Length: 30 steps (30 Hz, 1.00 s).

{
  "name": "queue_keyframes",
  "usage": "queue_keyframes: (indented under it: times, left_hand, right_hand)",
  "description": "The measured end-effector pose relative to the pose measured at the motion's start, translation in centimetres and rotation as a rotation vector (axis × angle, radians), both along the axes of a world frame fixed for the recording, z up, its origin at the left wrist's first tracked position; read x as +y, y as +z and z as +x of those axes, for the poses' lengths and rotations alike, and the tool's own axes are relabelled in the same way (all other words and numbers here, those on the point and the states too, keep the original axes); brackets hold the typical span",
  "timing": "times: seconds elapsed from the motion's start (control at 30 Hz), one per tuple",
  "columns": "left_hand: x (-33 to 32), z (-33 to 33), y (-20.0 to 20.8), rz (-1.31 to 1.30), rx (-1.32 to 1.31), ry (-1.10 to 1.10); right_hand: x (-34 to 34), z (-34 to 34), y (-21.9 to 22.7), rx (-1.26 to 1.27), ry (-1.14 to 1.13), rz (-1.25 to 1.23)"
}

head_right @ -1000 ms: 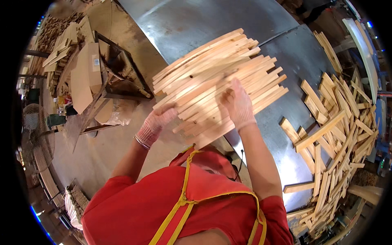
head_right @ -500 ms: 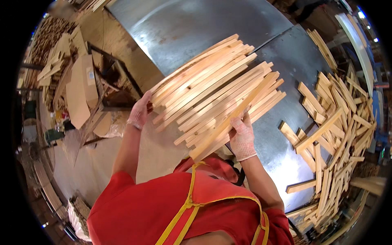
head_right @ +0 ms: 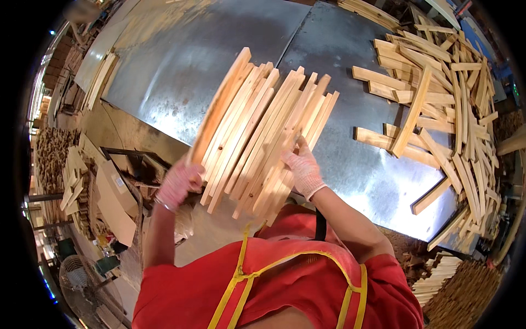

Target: The person sorts wooden planks on a metal table, picking them up from a disorganized pile and arranging them into neat stacks. The person handles the wood by hand, aligning the pieces and moving them to a designated area on the table.

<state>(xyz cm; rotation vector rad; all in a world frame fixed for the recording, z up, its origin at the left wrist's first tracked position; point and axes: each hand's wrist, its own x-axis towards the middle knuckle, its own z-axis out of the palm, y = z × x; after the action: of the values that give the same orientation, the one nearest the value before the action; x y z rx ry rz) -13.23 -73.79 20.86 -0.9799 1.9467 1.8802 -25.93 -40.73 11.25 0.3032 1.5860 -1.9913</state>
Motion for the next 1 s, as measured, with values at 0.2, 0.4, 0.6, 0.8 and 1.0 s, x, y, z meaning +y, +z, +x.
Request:
queue_keyframes:
  times: [0.2,0.4,0.6,0.8,1.0]
  left_hand:
    - [9.0,2.2,-7.3,-0.600,0.149,-0.514]
    - [11.0,-3.1,-7.9,-0.717,0.024,-0.401]
    - [2.2,-3.9,-7.2,-0.538,0.138,-0.147]
    - [2.7,-5.8,-6.0,-1.271,-0.137,-0.466]
    - [14.2,-5.7,-11.5,-1.411,0.110,-0.408]
  right_hand:
    - [-4.5,0.1,1.9,0.041,0.598,0.342]
    - [-1.9,-0.9,6.6,0.349,0.824,0.414]
    - [8.2,-3.5,0.2,0.322,0.377,0.545]
    - [9.7,-5.0,-2.4,0.081,0.488,0.608]
    - [8.1,-5.9,-1.9,-0.075,0.456,0.353]
